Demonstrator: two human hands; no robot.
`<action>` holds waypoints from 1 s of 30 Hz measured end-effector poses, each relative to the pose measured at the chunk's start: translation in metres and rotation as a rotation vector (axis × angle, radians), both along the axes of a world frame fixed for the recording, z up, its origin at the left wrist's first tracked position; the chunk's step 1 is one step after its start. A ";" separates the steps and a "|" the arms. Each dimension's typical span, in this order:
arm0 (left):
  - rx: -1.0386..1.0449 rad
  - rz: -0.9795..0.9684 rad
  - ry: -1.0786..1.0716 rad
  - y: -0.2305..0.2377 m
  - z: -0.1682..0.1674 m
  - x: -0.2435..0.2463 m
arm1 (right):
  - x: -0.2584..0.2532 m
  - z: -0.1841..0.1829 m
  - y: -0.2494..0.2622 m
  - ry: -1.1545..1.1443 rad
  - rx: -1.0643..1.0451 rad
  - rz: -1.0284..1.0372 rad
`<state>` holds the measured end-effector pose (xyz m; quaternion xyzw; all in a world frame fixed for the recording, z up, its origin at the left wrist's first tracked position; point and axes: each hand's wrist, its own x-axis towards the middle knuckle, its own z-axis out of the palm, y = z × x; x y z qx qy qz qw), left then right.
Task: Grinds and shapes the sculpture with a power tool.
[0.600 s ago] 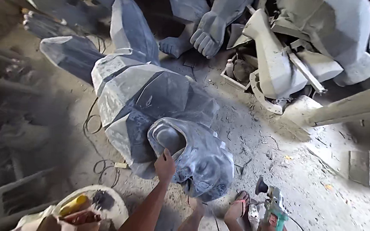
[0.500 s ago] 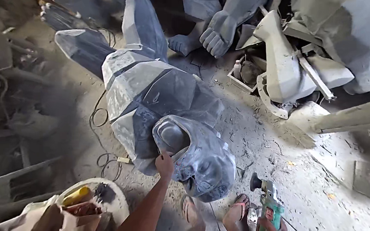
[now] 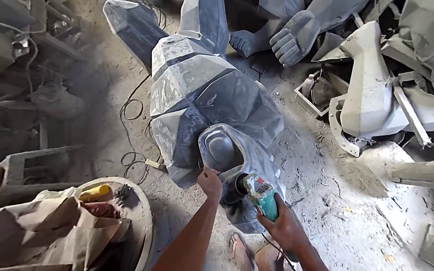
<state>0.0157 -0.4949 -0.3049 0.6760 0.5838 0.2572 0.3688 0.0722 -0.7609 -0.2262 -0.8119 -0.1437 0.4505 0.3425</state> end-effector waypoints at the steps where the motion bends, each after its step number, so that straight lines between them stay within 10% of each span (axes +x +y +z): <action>1: -0.005 0.013 -0.022 0.000 -0.001 0.000 | 0.004 0.001 0.005 -0.018 -0.012 0.029; 12: -0.066 0.043 -0.017 0.002 0.007 0.003 | 0.049 0.001 0.024 0.001 -0.082 -0.009; 19: -0.167 0.094 -0.395 0.019 0.005 -0.021 | 0.023 0.031 0.047 -0.045 -0.095 0.078; 24: -0.147 -0.092 -0.282 -0.019 0.018 -0.100 | -0.006 0.052 0.089 0.255 0.189 -0.227; 30: -0.652 -0.618 -0.351 -0.127 0.046 -0.198 | -0.029 0.066 0.138 0.663 0.414 -0.519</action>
